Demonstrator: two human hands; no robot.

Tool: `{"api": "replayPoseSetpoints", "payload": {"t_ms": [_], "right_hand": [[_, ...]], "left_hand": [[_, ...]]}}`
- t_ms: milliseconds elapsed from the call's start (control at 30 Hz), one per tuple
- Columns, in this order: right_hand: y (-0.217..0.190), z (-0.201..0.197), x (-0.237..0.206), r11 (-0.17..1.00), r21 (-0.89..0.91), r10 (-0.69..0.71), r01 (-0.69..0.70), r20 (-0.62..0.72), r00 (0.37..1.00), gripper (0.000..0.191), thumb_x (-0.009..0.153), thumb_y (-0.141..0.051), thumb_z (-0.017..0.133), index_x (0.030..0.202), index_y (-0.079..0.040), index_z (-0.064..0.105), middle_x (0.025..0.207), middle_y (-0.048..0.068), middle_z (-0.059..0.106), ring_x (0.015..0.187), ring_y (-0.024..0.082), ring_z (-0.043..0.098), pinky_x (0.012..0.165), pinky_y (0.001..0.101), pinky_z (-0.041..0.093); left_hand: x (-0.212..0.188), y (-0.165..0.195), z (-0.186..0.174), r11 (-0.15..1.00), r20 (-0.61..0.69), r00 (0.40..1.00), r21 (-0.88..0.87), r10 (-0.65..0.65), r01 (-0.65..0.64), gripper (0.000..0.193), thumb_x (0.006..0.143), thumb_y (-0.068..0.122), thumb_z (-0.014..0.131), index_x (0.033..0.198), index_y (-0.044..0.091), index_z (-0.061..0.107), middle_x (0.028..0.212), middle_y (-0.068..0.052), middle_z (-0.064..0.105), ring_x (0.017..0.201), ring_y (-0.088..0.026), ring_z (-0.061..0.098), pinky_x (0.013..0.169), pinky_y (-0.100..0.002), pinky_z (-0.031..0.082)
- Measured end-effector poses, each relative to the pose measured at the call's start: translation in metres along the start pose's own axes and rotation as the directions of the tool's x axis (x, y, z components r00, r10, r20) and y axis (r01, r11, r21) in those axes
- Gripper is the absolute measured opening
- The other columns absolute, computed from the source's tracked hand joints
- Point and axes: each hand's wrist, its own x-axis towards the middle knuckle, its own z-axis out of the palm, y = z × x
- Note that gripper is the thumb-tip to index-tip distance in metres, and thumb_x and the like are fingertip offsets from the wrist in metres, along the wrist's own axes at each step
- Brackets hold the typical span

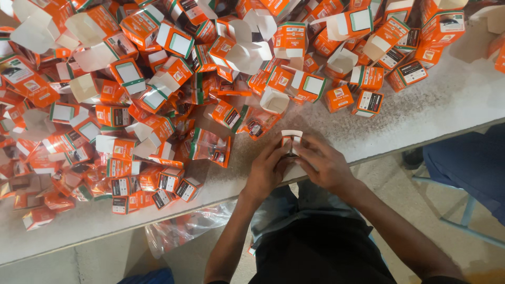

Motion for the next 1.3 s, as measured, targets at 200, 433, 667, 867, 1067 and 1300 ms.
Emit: {"api": "replayPoseSetpoints", "payload": {"t_ms": [200, 433, 667, 867, 1067, 1300], "right_hand": [[-0.006, -0.001, 0.008, 0.994, -0.104, 0.014, -0.016, -0.019, 1.0, 0.044, 0.089, -0.016, 0.077, 0.131, -0.008, 0.065, 0.129, 0.014, 0.062, 0.104, 0.028, 0.07, 0.081, 0.0398, 0.059], [0.013, 0.002, 0.008, 0.997, 0.039, -0.069, 0.073, -0.092, 0.993, 0.036, 0.08, -0.011, 0.083, 0.114, -0.01, 0.071, 0.127, 0.015, 0.062, 0.107, 0.029, 0.068, 0.088, 0.0409, 0.059], [0.021, 0.006, 0.003, 0.978, 0.0, -0.208, 0.21, -0.123, 0.97, 0.027, 0.079, -0.004, 0.082, 0.087, -0.01, 0.057, 0.126, 0.01, 0.072, 0.119, 0.035, 0.069, 0.099, 0.0436, 0.055], [0.012, -0.003, 0.008, 0.987, 0.111, -0.112, 0.119, -0.07, 0.991, 0.031, 0.077, -0.004, 0.078, 0.104, -0.008, 0.063, 0.124, 0.009, 0.072, 0.122, 0.034, 0.068, 0.101, 0.0438, 0.054], [0.005, -0.007, 0.014, 0.983, 0.137, -0.117, 0.123, -0.053, 0.992, 0.042, 0.077, -0.008, 0.081, 0.117, -0.009, 0.069, 0.122, 0.009, 0.073, 0.12, 0.032, 0.068, 0.101, 0.0426, 0.055], [0.009, 0.0, 0.017, 0.982, 0.176, -0.055, 0.068, -0.079, 0.995, 0.024, 0.082, -0.006, 0.081, 0.104, -0.009, 0.072, 0.119, 0.009, 0.074, 0.119, 0.029, 0.07, 0.101, 0.0403, 0.056]], "left_hand": [[0.01, 0.011, -0.008, 0.967, 0.076, 0.995, 0.245, 0.059, -0.076, 0.041, 0.087, 0.008, 0.081, 0.125, 0.006, 0.066, 0.144, -0.021, 0.058, 0.12, -0.039, 0.067, 0.095, -0.044, 0.058], [0.012, 0.003, -0.018, 0.98, 0.148, 0.981, 0.135, 0.123, -0.144, 0.041, 0.086, 0.009, 0.084, 0.123, 0.003, 0.068, 0.142, -0.02, 0.055, 0.119, -0.038, 0.067, 0.095, -0.043, 0.059], [0.013, -0.009, -0.014, 0.985, 0.031, 0.988, -0.086, 0.15, -0.147, 0.027, 0.08, 0.001, 0.085, 0.1, 0.009, 0.069, 0.126, -0.008, 0.07, 0.128, -0.033, 0.069, 0.105, -0.04, 0.061], [0.017, 0.0, -0.025, 0.996, 0.125, 0.988, -0.047, 0.086, -0.08, 0.031, 0.079, 0.0, 0.084, 0.106, 0.003, 0.069, 0.123, -0.012, 0.07, 0.128, -0.034, 0.065, 0.104, -0.043, 0.057], [0.022, 0.006, -0.029, 0.97, 0.082, 0.967, -0.059, 0.242, -0.238, 0.026, 0.075, 0.007, 0.085, 0.093, 0.006, 0.066, 0.119, -0.016, 0.067, 0.126, -0.036, 0.063, 0.104, -0.044, 0.056], [0.019, -0.004, -0.025, 0.989, 0.081, 0.99, -0.108, 0.112, -0.103, 0.028, 0.082, 0.005, 0.082, 0.106, 0.007, 0.068, 0.116, -0.008, 0.073, 0.127, -0.029, 0.068, 0.105, -0.041, 0.06]]}}
